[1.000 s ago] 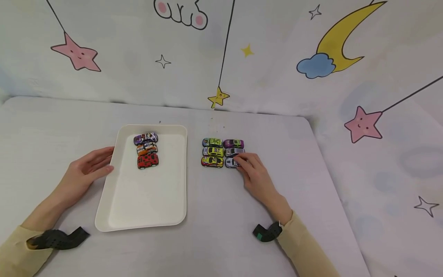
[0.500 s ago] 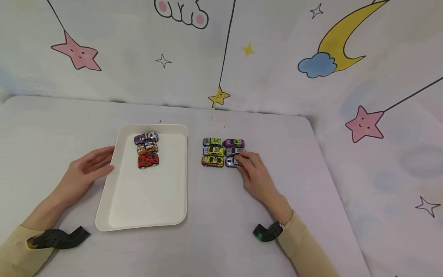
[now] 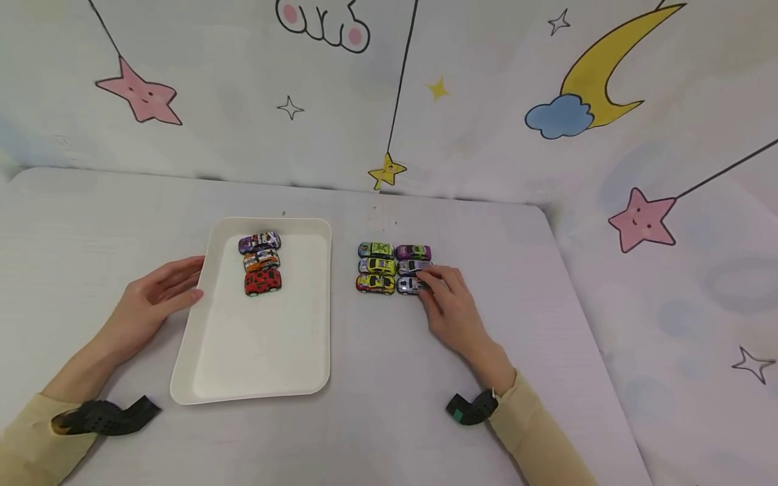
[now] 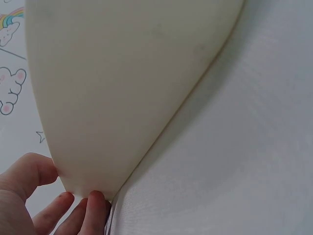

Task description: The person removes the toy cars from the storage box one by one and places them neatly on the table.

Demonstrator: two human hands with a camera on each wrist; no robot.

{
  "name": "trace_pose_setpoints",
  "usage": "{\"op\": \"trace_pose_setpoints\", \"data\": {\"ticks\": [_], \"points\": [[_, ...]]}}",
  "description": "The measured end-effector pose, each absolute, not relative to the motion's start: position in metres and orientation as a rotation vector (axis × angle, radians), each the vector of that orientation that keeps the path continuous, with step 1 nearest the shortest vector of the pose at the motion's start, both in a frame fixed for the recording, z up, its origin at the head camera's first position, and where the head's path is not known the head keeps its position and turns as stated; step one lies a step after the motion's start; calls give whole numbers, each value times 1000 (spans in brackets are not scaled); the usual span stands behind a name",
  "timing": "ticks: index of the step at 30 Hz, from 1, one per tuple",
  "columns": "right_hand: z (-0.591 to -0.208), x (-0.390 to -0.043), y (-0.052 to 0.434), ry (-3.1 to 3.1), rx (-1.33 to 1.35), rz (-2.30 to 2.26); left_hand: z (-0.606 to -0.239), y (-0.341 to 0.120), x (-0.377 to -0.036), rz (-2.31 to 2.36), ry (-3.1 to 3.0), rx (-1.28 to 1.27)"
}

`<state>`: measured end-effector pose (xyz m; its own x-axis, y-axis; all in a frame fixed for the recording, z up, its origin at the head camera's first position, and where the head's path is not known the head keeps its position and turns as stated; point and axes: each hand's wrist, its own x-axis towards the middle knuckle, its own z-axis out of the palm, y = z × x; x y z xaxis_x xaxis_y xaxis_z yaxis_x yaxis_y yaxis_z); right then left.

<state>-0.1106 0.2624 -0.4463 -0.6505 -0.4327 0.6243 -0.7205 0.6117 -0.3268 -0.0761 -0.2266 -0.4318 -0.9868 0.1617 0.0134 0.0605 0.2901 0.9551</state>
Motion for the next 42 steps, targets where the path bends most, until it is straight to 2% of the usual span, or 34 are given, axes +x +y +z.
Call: {"op": "trace_pose_setpoints", "data": {"ticks": [14,32,42], "points": [[-440,-105,220,-2230,1023,909,-433,-226,-77,1814,2450,226],[-423,-99,137,-2217,1227,1011,-430,-231,-75,1805,2457,250],[-390,-107,94,-2666,1346,801,-432,-227,-75,1826,2426,234]]}}
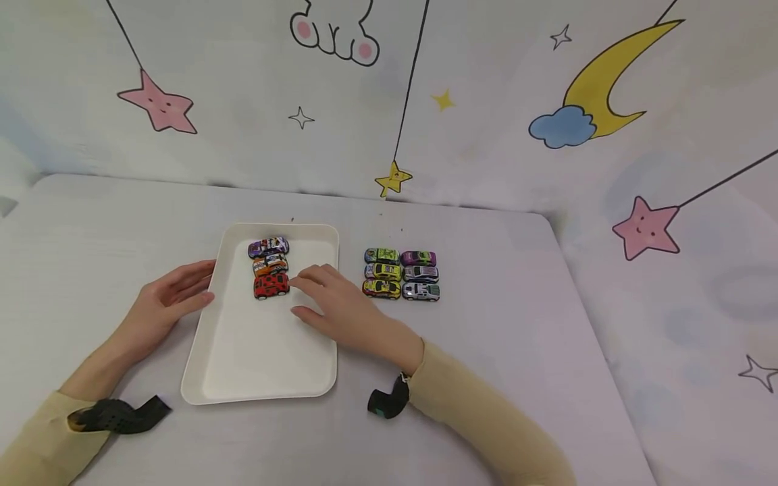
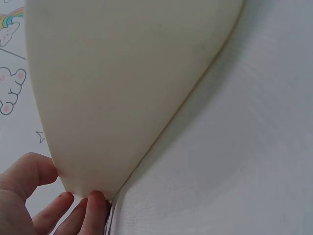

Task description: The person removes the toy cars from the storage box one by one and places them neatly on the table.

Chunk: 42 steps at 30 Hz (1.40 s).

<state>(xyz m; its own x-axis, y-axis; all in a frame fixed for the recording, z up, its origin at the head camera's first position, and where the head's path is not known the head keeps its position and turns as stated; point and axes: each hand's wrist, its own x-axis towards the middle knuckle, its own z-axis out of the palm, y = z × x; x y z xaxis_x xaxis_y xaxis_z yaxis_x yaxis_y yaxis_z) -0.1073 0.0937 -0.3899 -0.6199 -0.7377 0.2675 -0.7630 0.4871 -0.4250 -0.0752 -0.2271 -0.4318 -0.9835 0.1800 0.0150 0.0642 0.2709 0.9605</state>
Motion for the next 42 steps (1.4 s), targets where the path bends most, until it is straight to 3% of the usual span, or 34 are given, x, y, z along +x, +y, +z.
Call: {"op": "trace_pose_setpoints", "data": {"ticks": [9,21,42], "points": [[-366,-123,63,-2925,1399,540,-431,-228,-76,1829,2423,256],[-369,-132,44,-3028,1325,194,-435,-228,-77,1817,2434,274],[-395,-130,50,-2897,1308,463,-435,-228,-76,1796,2460,269]]}}
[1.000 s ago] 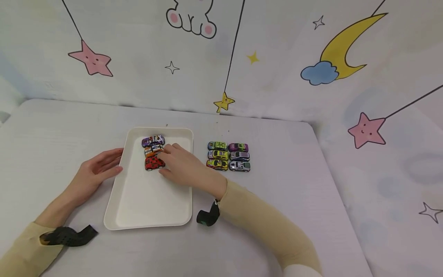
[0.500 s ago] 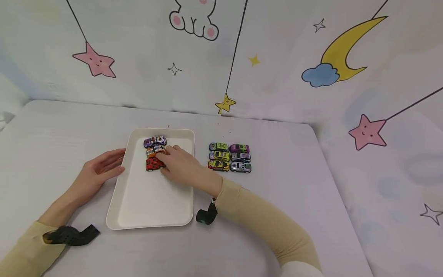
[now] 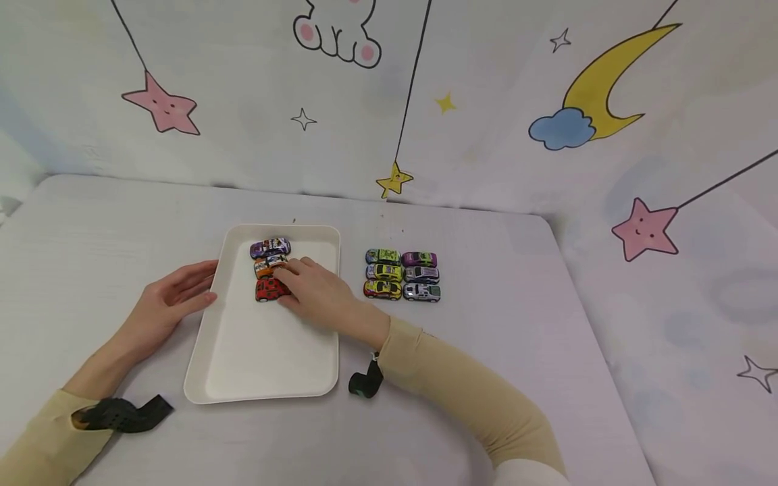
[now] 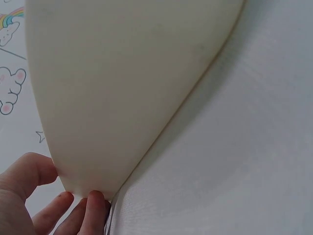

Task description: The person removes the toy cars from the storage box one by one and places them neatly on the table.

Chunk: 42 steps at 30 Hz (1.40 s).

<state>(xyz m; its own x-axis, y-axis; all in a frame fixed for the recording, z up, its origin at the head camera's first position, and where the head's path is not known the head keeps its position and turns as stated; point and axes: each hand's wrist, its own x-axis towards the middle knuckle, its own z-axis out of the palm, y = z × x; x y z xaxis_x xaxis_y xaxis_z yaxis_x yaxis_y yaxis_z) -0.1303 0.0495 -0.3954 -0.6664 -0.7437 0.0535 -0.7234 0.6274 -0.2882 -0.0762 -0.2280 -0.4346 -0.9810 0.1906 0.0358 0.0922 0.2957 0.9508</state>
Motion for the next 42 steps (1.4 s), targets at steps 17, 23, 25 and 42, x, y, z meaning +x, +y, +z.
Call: {"op": "trace_pose_setpoints", "data": {"ticks": [17,23,25,42], "points": [[-402,-128,55,2811,-1305,-523,-434,-228,-76,1806,2455,268],[-404,-126,61,2822,-1379,-692,-435,-227,-76,1823,2437,281],[-404,-125,65,2833,-1380,-757,-434,-227,-76,1817,2441,285],[-403,-121,108,2984,-1359,-1180,-433,-228,-76,1805,2454,290]]}}
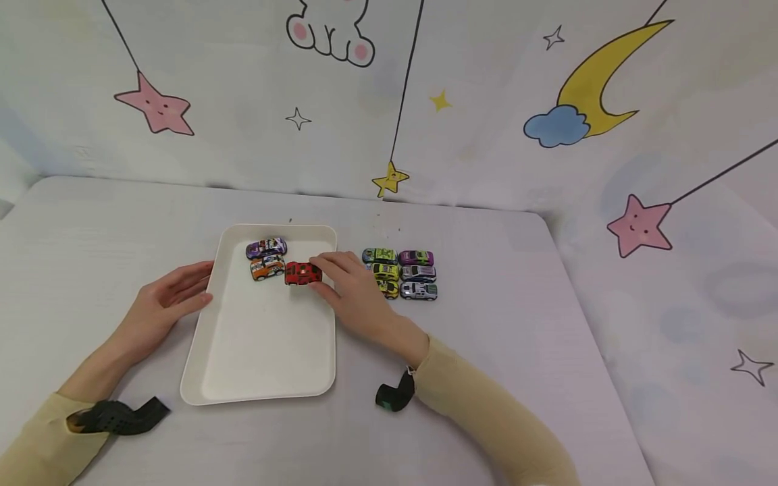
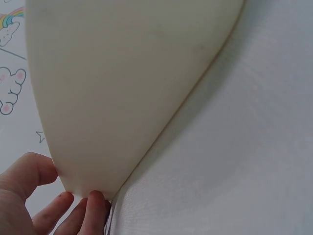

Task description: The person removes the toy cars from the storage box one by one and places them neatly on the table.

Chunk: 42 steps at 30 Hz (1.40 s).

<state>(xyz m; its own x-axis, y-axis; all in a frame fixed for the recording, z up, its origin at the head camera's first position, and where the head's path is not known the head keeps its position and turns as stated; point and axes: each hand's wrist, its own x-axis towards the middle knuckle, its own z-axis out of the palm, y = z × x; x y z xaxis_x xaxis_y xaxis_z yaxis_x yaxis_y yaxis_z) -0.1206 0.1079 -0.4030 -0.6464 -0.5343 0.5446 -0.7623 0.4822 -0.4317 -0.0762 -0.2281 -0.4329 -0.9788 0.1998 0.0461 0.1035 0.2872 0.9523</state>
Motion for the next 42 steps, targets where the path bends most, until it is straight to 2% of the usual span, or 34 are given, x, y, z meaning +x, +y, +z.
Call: {"op": "trace_pose_setpoints", "data": {"ticks": [42], "points": [[-424,-139,249,-2419,534,924,-434,-229,-76,1815,2438,285]]}}
